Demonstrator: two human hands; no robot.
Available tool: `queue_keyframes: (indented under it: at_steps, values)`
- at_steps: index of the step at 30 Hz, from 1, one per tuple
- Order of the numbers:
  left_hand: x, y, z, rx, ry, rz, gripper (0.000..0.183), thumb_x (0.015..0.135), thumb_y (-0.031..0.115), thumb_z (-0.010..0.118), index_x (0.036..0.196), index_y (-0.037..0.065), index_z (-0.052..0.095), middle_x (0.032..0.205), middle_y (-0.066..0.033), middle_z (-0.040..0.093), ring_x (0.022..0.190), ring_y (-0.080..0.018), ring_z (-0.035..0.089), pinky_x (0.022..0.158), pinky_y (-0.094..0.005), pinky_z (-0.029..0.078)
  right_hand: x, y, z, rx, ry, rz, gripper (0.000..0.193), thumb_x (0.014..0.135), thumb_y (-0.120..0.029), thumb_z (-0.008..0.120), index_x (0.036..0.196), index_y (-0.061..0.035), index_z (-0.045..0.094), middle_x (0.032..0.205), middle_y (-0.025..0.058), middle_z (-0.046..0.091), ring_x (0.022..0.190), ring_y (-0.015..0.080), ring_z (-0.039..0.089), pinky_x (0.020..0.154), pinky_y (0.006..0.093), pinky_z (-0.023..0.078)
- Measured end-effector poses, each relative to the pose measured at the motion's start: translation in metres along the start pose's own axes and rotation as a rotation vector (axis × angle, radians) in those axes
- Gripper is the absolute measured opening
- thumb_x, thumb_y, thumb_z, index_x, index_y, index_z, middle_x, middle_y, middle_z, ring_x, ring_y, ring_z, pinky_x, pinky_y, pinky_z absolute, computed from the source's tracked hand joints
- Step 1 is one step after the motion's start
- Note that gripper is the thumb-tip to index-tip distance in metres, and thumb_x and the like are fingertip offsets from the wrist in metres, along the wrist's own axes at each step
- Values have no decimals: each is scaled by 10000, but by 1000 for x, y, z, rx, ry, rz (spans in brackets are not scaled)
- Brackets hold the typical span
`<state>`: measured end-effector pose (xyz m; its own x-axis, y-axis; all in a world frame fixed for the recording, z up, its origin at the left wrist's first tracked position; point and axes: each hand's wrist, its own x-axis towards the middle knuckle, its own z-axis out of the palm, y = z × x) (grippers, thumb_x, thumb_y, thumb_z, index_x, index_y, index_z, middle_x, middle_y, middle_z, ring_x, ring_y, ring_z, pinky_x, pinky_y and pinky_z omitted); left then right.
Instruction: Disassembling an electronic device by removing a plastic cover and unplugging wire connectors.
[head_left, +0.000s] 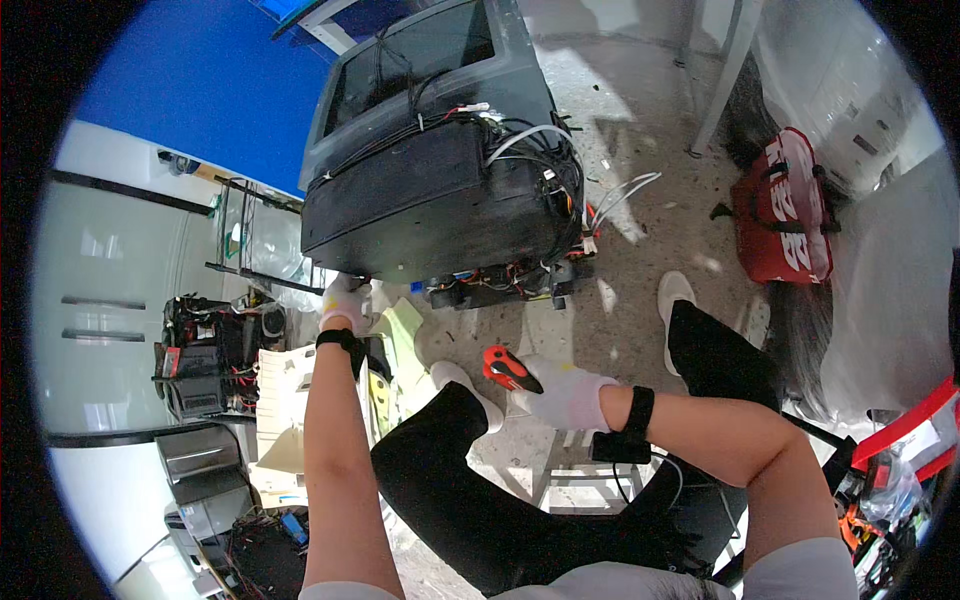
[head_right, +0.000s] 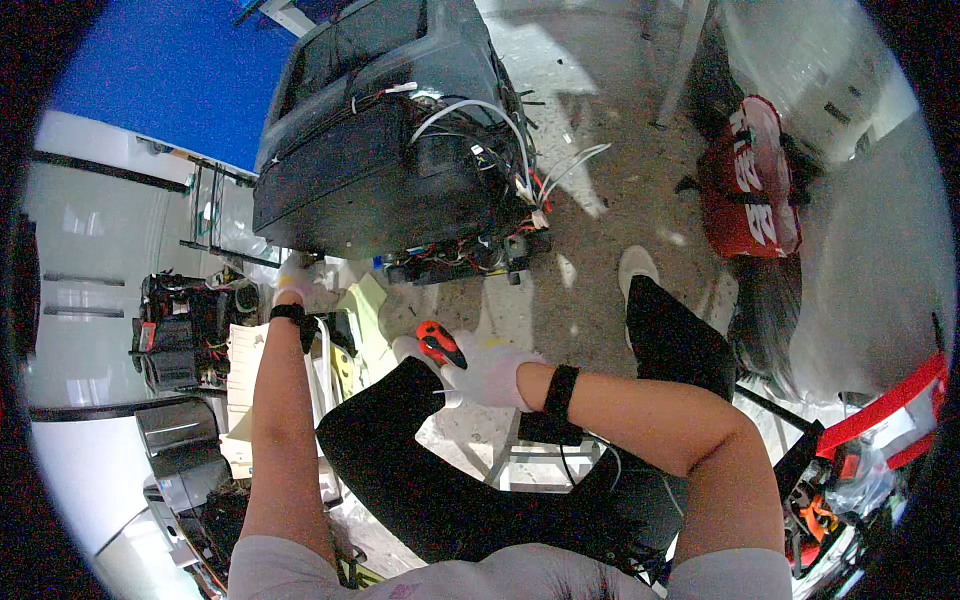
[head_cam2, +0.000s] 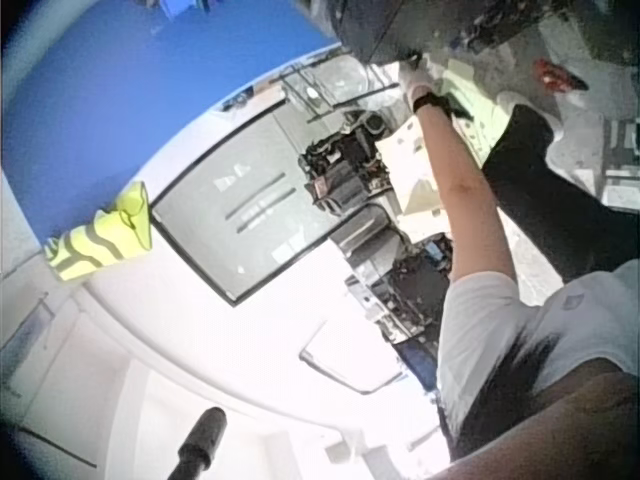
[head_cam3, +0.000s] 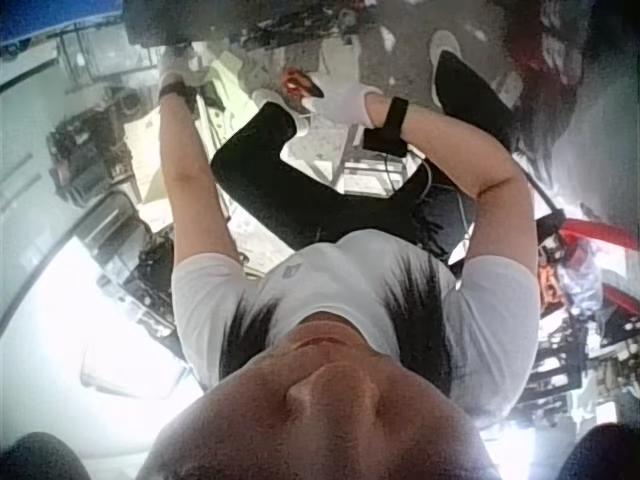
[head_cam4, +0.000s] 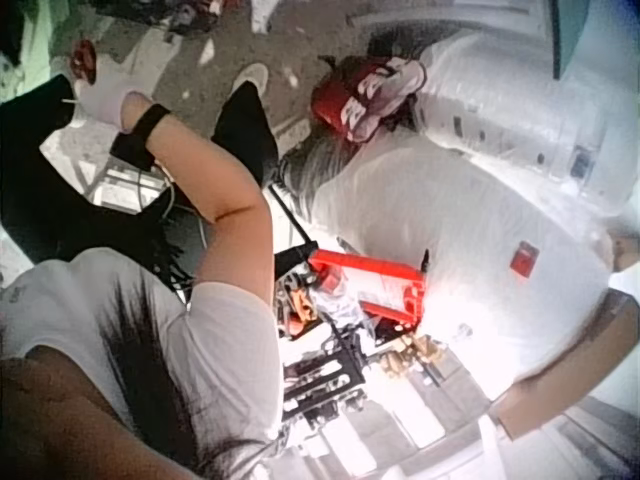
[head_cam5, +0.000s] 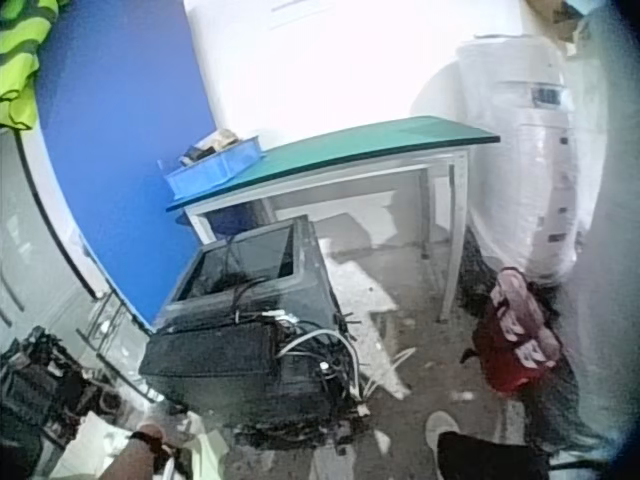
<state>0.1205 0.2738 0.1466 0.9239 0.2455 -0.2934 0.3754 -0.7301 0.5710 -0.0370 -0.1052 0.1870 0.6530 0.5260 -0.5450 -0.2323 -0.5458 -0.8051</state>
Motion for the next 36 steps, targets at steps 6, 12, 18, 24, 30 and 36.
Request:
queue_keyframes:
  at_steps: [6,12,18,24,30,36]
  values:
    - [-16,1,-11,341,182,248,375,766,70,642,1125,42,539,1022,-117,652,851,-218,622,734,-341,494,-2,-7,0,-56,-34,-21,470,851,-362,527,1181,-33,463,987,257,585,928,393,577,789,415,443]
    - [-26,5,13,-125,166,67,289,806,26,598,1080,86,530,968,-77,605,810,-209,561,545,-377,518,-7,-12,-8,-45,-14,-96,457,851,-377,506,1152,-38,449,937,237,609,891,405,587,766,448,451]
    - [-26,2,14,-352,206,38,421,789,-22,600,1140,134,426,1036,-53,571,827,-195,548,539,-414,516,-9,-13,-6,38,59,-150,418,857,-315,510,1150,-23,449,946,241,598,889,397,580,758,442,447]
    - [-39,19,25,-338,312,123,474,779,-59,589,1167,130,394,1048,-92,564,822,-200,557,549,-361,511,-11,-11,-4,5,43,-127,392,858,-303,512,1122,-19,455,931,244,597,876,402,581,753,448,447]
    - [-30,5,20,-234,319,170,491,786,-81,564,1184,147,385,1022,-88,555,815,-186,557,554,-312,506,-12,-14,-5,-10,37,-105,387,857,-311,509,1106,-19,458,926,244,602,878,416,580,761,462,447]
    - [-38,8,28,-285,343,143,540,800,-75,552,1237,174,355,1032,-85,535,835,-180,551,568,-329,509,-15,-16,-8,-14,39,-106,378,859,-300,506,1102,-14,458,918,254,602,888,424,578,773,475,449]
